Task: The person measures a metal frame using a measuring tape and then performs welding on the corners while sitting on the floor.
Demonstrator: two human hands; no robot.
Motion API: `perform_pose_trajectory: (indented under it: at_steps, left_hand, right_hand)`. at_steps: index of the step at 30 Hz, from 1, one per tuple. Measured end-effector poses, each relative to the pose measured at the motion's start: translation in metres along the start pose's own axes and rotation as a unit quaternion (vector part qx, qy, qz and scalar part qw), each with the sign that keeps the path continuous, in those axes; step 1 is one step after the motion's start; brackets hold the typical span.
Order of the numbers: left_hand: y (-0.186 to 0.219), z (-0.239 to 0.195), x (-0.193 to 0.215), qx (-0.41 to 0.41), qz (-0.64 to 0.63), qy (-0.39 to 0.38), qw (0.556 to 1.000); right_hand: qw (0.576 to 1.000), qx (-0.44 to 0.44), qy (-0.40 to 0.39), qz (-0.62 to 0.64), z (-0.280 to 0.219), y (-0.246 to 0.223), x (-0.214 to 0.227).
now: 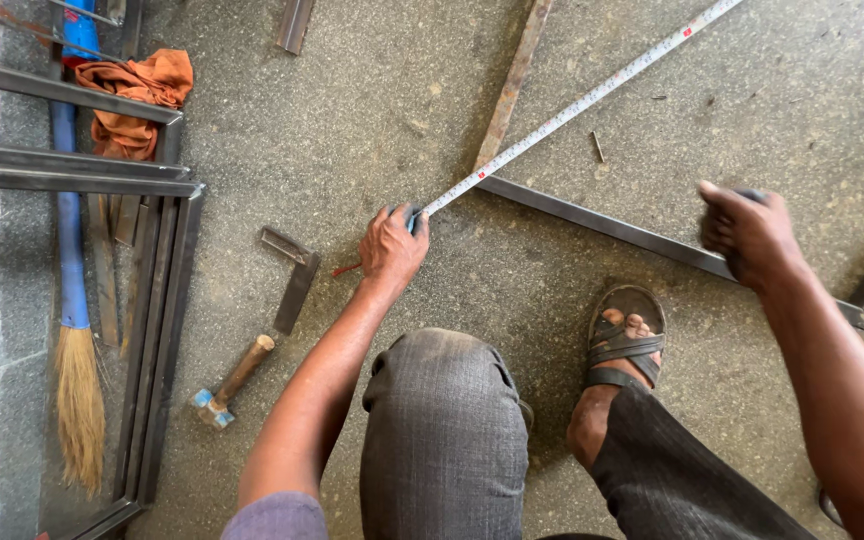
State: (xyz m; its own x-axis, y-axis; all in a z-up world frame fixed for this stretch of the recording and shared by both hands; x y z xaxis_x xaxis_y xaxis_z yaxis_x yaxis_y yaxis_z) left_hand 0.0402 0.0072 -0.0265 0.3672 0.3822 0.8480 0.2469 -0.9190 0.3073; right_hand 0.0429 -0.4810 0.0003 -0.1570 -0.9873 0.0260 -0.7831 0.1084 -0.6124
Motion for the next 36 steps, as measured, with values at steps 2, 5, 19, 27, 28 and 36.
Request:
perform_pose_trajectory:
  at_steps: [2, 5, 19, 27, 28, 36]
  left_hand:
    - [0.0, 0.0, 0.001, -0.004, 0.004, 0.004, 1.0]
    - [0.004, -0.001, 0.004, -0.005, 0.007, 0.009, 1.0]
    - [0.009, 0.003, 0.006, -0.006, 0.001, -0.012, 1.0]
    - [0.008, 0.001, 0.004, -0.006, 0.012, -0.019, 1.0]
    - [0.009, 0.003, 0.006, -0.011, 0.013, -0.013, 1.0]
    - [0.009, -0.002, 0.01, 0.003, -0.003, -0.016, 1.0]
  right_hand:
    - [0.998, 0.004, -0.058, 0.037, 0.022, -0.007, -0.029]
    - [0.981, 0.03, -0.101, 0.163, 0.047, -0.026, -0.067]
    - [0.975, 0.049, -0.182, 0.118, 0.046, -0.035, -0.131]
    - [0.963, 0.078, -0.149, 0.208, 0.045, -0.041, -0.111]
    - [0.975, 0.071, -0.132, 0.165, 0.044, -0.04, -0.113]
    - [0.98, 0.079, -0.116, 0.138, 0.057, -0.034, -0.11]
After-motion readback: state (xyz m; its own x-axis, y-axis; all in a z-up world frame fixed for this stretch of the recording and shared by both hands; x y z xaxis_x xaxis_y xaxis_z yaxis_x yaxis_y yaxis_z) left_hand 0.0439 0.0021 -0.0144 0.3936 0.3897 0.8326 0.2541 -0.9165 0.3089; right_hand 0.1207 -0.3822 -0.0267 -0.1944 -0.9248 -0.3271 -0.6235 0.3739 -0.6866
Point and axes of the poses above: each hand's wrist, its own z-axis towards the middle knuckle, its own x-axis out of the back of the hand, y = z × x, the point moved 5 cm from there along z, towards the middle knuckle, and after that the axes turned 2 degrees about -x, right-handed, at the moved point
